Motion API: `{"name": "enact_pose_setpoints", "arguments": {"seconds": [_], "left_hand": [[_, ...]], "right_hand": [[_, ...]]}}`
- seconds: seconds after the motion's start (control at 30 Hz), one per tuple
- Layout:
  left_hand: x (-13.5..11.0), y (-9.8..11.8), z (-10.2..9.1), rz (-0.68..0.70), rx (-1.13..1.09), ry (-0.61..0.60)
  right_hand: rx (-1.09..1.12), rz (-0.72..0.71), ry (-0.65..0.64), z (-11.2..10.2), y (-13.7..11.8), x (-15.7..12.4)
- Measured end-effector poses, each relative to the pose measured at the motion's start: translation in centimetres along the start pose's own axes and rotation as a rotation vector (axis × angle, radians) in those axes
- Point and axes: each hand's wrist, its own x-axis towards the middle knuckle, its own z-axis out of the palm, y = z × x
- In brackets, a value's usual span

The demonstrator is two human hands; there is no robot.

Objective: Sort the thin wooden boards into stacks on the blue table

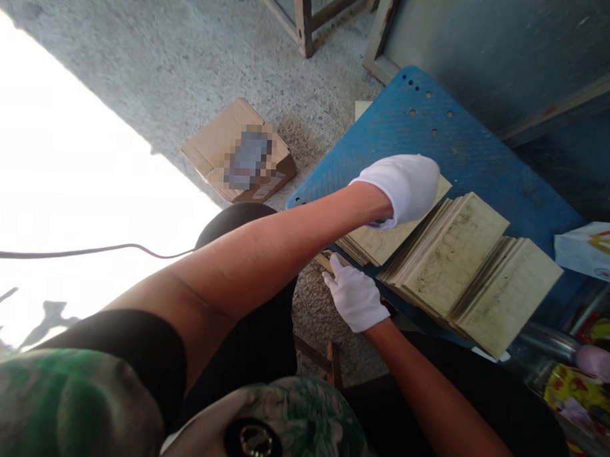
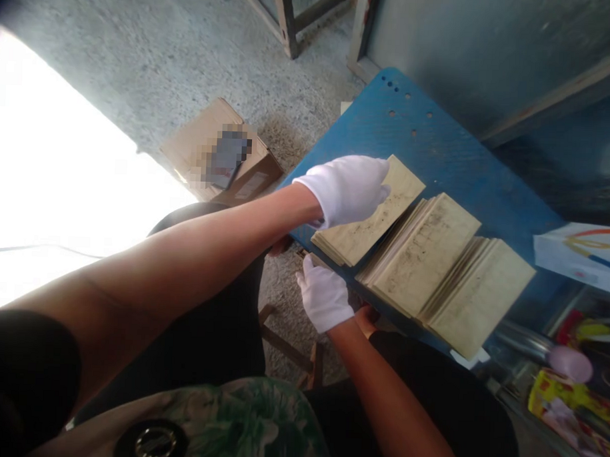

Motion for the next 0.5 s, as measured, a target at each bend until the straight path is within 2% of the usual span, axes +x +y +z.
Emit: {"name": "enact_pose_setpoints", "arguments": {"seconds": [0.13,0.4,0.5], "left_hand": [[-0.8,-0.9,-0.5,0.009,-0.022,-0.001],[-2.1,-2.1,-1.7,0.012,-0.057,-0.01],[-2.3,-2.3,-1.9,0.003,-0.064,-0.003]], "right_hand": [[-0.064,-0.037,0.037,0.0,-1.6,1.5],[-0.075,0.119,0.019,1.1,-3.4,3.6],[-0.097,0.152,0.062,1.4,-3.7,3.6]]}}
